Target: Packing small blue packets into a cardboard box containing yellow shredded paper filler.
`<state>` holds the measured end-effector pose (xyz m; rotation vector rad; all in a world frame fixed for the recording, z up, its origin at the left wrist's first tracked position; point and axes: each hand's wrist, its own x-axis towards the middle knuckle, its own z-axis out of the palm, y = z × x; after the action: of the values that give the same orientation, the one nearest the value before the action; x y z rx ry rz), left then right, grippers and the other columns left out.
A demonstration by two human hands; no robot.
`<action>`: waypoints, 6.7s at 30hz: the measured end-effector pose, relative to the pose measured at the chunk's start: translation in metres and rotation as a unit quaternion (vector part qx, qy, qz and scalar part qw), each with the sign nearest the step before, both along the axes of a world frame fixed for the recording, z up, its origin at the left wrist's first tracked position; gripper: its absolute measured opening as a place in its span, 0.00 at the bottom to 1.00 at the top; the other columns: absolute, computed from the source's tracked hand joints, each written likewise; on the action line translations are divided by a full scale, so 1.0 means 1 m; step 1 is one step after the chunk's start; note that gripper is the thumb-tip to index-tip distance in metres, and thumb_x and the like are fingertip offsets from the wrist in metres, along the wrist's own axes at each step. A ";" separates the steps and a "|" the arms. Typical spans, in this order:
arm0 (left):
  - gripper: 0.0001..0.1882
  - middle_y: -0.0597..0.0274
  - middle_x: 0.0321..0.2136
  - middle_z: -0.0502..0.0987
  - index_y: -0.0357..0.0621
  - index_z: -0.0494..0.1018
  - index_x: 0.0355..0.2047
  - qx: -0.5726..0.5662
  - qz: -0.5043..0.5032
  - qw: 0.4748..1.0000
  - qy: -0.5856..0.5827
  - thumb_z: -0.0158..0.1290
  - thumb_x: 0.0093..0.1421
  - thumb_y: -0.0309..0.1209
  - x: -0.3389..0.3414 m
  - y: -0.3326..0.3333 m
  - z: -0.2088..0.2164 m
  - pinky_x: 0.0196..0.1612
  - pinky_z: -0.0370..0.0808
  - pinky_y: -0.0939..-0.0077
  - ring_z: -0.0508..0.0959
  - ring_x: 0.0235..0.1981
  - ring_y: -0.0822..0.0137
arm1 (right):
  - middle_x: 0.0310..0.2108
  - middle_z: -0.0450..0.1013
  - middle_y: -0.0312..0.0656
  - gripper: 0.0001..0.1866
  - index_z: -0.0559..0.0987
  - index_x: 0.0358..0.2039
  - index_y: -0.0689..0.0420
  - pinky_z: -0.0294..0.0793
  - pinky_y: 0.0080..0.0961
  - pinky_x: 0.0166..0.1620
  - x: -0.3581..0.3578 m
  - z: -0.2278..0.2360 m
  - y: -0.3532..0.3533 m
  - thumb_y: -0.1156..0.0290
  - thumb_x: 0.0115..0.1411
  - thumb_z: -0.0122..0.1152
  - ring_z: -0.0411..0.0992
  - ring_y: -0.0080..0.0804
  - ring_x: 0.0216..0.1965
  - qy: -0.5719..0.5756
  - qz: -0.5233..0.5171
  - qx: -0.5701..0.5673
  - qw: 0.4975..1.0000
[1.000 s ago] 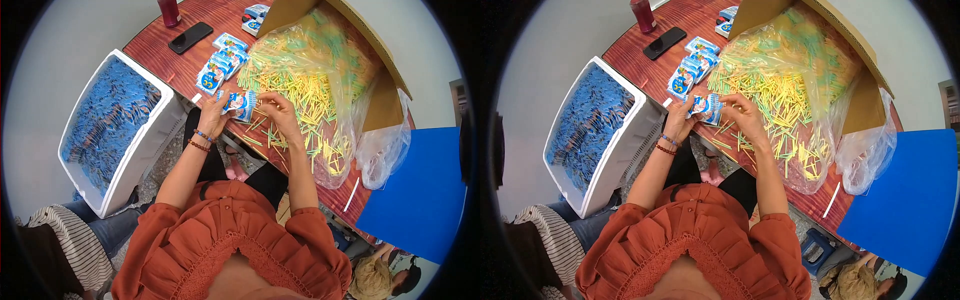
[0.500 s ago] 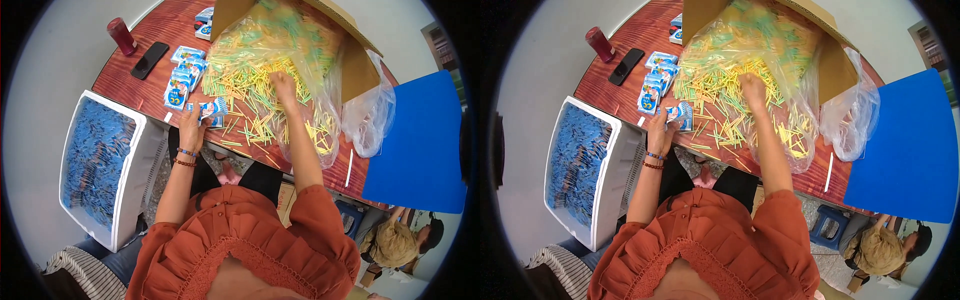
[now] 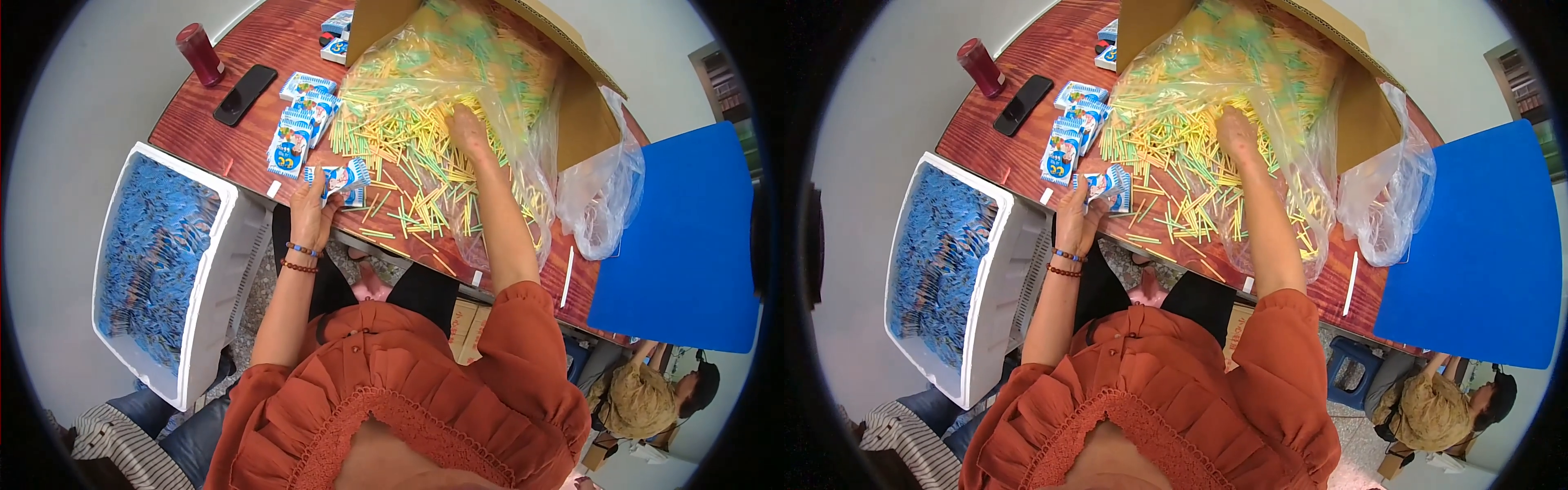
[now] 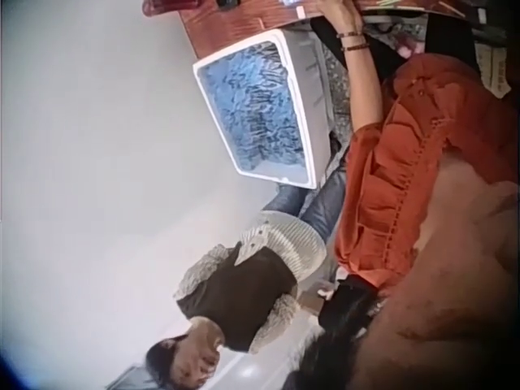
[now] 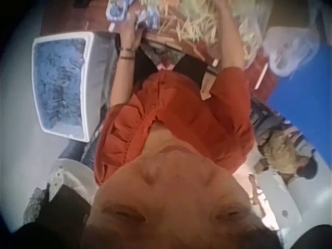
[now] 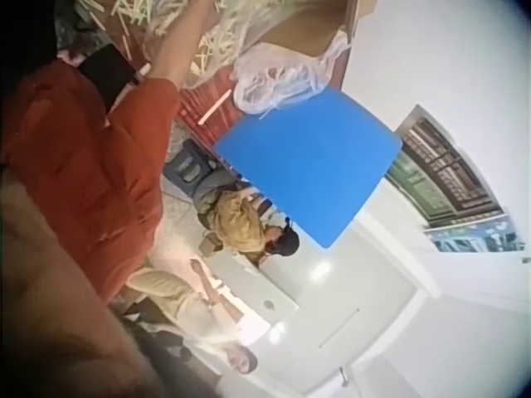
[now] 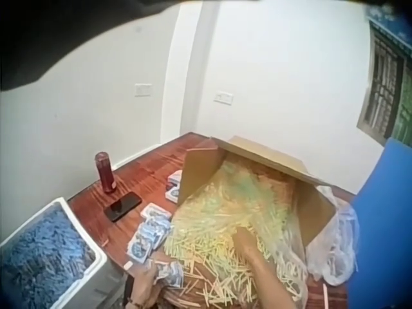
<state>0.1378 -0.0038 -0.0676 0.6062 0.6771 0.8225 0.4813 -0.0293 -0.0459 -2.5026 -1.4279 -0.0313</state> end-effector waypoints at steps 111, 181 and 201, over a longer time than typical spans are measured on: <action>0.12 0.64 0.36 0.76 0.37 0.73 0.44 0.178 0.207 0.937 0.218 0.52 0.61 0.28 -0.051 0.054 -0.017 0.38 0.72 0.83 0.74 0.34 0.77 | 0.27 0.73 0.50 0.17 0.78 0.33 0.65 0.69 0.34 0.38 -0.181 0.005 0.003 0.66 0.46 0.68 0.72 0.39 0.34 0.171 0.257 0.067 0.949; 0.12 0.67 0.27 0.77 0.39 0.76 0.28 0.056 0.081 0.995 -0.007 0.54 0.62 0.35 0.005 -0.008 0.006 0.26 0.72 0.82 0.75 0.26 0.77 | 0.40 0.74 0.57 0.18 0.75 0.38 0.65 0.68 0.48 0.47 -0.036 -0.004 0.005 0.62 0.59 0.49 0.71 0.53 0.44 0.007 0.002 0.025 1.000; 0.11 0.66 0.26 0.76 0.41 0.75 0.30 0.018 0.046 0.998 -0.034 0.53 0.63 0.36 0.013 -0.010 0.006 0.28 0.72 0.80 0.74 0.25 0.74 | 0.34 0.74 0.49 0.11 0.67 0.42 0.67 0.72 0.29 0.41 -0.018 0.023 -0.042 0.70 0.66 0.47 0.74 0.35 0.39 0.622 0.007 0.203 0.756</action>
<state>0.1507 -0.0142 -0.0617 0.5800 0.6325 0.9392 0.4634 -0.0715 -0.0229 -1.4686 -0.6897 1.0038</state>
